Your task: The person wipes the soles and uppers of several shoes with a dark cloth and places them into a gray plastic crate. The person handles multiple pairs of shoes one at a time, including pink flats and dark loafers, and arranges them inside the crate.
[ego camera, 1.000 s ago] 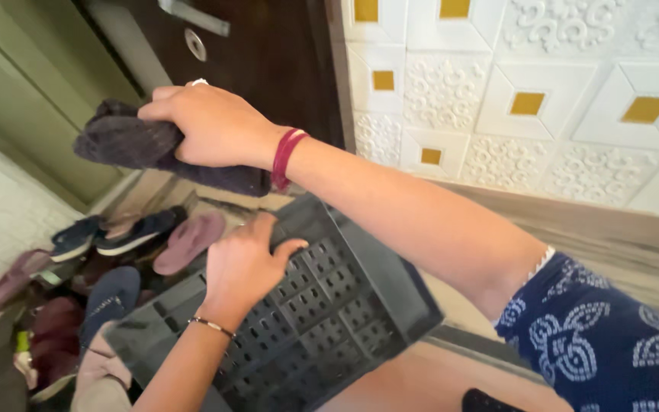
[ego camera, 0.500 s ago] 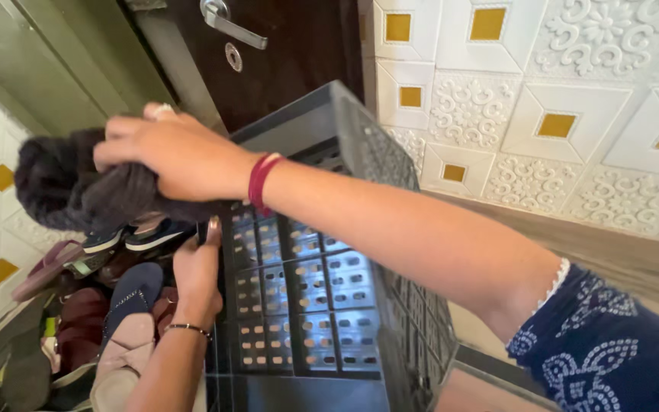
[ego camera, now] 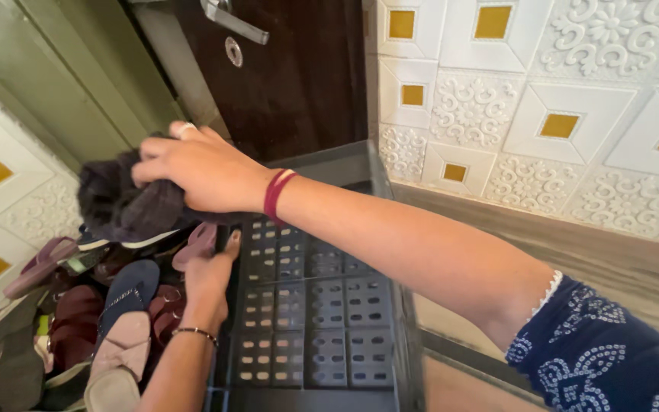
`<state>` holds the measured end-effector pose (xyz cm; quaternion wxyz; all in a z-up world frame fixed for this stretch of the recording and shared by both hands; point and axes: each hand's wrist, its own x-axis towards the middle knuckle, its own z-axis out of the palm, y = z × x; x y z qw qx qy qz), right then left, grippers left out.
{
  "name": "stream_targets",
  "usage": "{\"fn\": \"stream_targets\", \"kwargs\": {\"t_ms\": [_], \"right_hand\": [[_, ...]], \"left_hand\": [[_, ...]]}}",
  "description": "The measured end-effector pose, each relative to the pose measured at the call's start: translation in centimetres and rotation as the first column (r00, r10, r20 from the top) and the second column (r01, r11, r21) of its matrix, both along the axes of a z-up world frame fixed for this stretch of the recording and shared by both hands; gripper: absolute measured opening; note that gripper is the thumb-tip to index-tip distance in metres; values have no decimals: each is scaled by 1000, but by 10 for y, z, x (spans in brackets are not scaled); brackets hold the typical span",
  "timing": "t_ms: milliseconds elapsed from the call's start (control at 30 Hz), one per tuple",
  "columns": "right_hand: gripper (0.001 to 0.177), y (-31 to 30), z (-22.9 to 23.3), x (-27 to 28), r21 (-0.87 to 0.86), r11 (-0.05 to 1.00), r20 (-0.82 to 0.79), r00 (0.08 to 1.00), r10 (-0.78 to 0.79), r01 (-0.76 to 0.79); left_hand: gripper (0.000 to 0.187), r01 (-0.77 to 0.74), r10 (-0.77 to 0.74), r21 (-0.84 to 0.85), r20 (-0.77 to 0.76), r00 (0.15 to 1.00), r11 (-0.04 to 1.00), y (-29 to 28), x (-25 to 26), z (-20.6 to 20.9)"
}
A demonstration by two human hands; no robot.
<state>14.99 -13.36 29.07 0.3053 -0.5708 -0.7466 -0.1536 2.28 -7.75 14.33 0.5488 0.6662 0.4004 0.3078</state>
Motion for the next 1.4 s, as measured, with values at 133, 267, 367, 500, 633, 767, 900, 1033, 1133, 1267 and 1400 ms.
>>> {"fn": "stream_targets", "kwargs": {"t_ms": [133,267,367,500,633,767,900,1033,1133,1267,1400], "right_hand": [[49,1,18,5,81,996,93,995,-45,37],[46,-4,20,18,193,979,239,964,-120,74],[41,-12,11,36,101,981,269,945,-188,166],[38,-20,3,59,7,970,272,933,-235,242],[39,-26,-10,80,-46,967,235,944,-233,251],[35,-30,-28,97,-71,955,230,937,-264,287],[38,-30,-41,108,-26,958,223,936,-272,285],[34,-29,-52,116,38,952,239,922,-304,304],[30,-29,-60,120,94,949,289,904,-316,302],[30,-26,-69,123,114,949,304,899,-316,294],[28,-22,-83,120,109,953,328,895,-301,281]], "left_hand": [[56,73,51,364,-320,946,929,-21,18,64],[63,191,162,611,-475,865,768,-52,31,92],[62,285,219,701,-535,816,653,-69,40,81],[63,380,213,831,-490,845,406,-84,47,47],[53,472,56,845,-499,865,251,-103,53,2],[47,538,-107,839,-529,842,78,-125,59,-37],[46,569,-157,822,-565,810,-26,-117,59,-58],[42,564,-183,819,-573,799,-106,-99,60,-74],[39,565,-184,807,-589,787,-169,-85,59,-84],[36,605,-173,781,-624,762,-152,-71,71,-91],[35,625,-178,766,-643,745,-151,-63,86,-91]]}}
